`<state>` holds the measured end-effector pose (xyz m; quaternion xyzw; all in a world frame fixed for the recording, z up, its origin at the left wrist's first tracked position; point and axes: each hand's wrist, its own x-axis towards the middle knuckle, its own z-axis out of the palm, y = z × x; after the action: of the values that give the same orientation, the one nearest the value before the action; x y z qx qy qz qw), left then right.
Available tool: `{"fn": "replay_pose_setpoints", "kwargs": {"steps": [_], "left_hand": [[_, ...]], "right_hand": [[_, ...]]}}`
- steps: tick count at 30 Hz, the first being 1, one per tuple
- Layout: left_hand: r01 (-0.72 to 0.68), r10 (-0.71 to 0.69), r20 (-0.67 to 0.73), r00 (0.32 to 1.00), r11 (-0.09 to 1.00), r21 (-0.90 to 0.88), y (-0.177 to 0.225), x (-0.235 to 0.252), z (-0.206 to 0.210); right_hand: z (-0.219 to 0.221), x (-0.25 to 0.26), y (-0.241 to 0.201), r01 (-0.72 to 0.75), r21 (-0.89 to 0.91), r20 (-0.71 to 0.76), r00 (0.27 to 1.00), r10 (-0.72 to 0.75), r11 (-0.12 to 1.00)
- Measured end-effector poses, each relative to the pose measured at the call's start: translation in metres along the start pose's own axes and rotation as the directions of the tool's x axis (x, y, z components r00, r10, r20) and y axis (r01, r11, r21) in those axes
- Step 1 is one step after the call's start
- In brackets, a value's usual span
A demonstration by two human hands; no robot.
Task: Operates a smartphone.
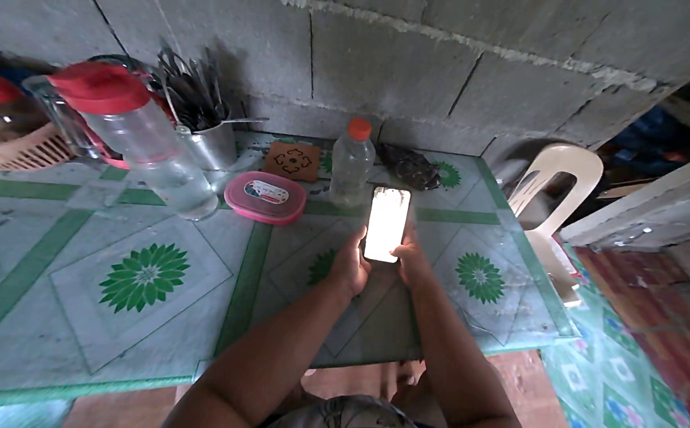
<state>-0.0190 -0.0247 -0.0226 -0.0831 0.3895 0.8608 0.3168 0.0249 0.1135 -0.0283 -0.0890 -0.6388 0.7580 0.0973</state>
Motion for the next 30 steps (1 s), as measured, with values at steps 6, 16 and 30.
{"fn": "replay_pose_setpoints", "kwargs": {"steps": [6, 16, 30], "left_hand": [[-0.01, 0.01, 0.013, 1.0, 1.0, 0.011, 0.0, -0.001, 0.0], [0.004, -0.004, -0.004, 1.0, 1.0, 0.013, 0.0, 0.0, 0.0], [-0.024, 0.025, 0.056, 0.998, 1.0, -0.011, 0.001, 0.002, -0.005]], "right_hand": [[0.002, -0.001, -0.001, 0.014, 0.002, 0.007, 1.0, -0.014, 1.0], [-0.003, -0.001, 0.001, -0.015, 0.007, 0.015, 1.0, 0.015, 1.0], [-0.022, -0.002, -0.009, -0.029, -0.288, 0.272, 0.956, 0.11, 0.957]]}}
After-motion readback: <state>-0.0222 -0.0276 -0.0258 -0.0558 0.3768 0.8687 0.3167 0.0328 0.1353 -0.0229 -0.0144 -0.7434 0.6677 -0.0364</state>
